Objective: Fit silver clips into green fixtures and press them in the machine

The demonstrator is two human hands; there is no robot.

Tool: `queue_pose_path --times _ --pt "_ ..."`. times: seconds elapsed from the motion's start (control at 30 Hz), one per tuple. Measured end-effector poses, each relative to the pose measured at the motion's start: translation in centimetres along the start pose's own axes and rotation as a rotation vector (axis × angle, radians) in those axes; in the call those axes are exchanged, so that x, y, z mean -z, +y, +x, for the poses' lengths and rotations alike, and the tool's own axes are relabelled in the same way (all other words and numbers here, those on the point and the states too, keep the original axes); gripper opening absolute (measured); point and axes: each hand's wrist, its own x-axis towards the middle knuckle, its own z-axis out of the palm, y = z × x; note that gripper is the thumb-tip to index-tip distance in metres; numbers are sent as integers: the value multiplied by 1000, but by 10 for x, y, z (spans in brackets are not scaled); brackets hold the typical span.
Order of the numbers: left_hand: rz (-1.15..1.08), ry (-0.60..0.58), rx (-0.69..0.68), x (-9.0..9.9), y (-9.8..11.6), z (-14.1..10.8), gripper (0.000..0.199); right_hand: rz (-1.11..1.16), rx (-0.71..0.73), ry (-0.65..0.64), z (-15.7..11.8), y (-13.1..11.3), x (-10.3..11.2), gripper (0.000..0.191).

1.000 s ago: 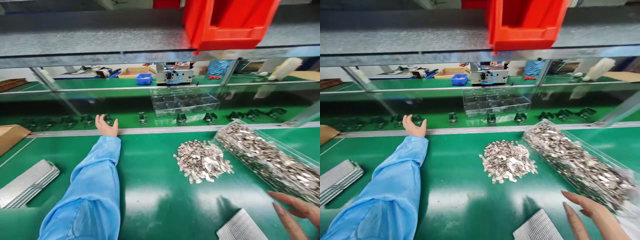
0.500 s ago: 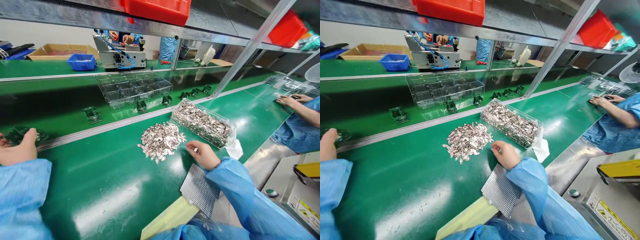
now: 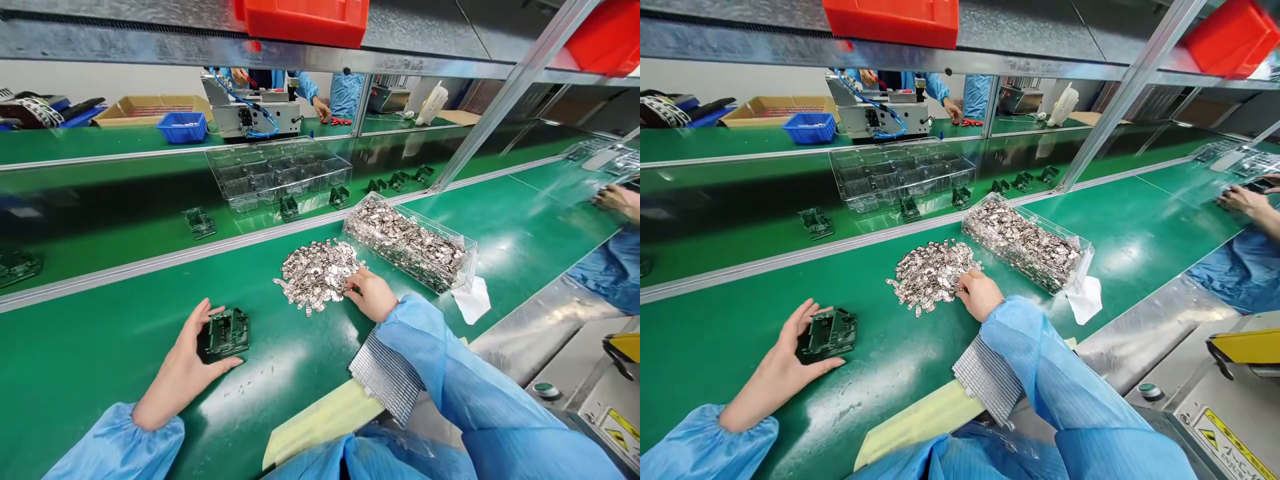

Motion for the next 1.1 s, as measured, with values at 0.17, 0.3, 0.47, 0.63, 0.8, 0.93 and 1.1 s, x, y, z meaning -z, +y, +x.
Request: queue_pose_path --times 0.17,0.3,0.47,0.63,0.8,0.93,1.1 --pt "104 -22 -52 4 -1 4 78 67 -5 70 -19 6 17 9" --pt "-62 146 -113 -13 29 0 58 367 -14 204 -64 3 43 8" --pt "-591 -89 8 -60 113 -12 63 900 -207 195 -136 -17 57 26" --pt "-1002 -408 -85 -105 185 -30 59 1025 -279 461 -181 -36 31 24" --pt "-1090 -512 -160 -129 195 -45 55 995 -354 573 -194 -44 5 16" --pt "-1088 -537 -195 -137 185 -49 50 959 -356 594 -191 -50 -5 9" --pt "-1047 -543 -241 -139 178 -52 47 892 -375 628 -186 -52 -14 7"
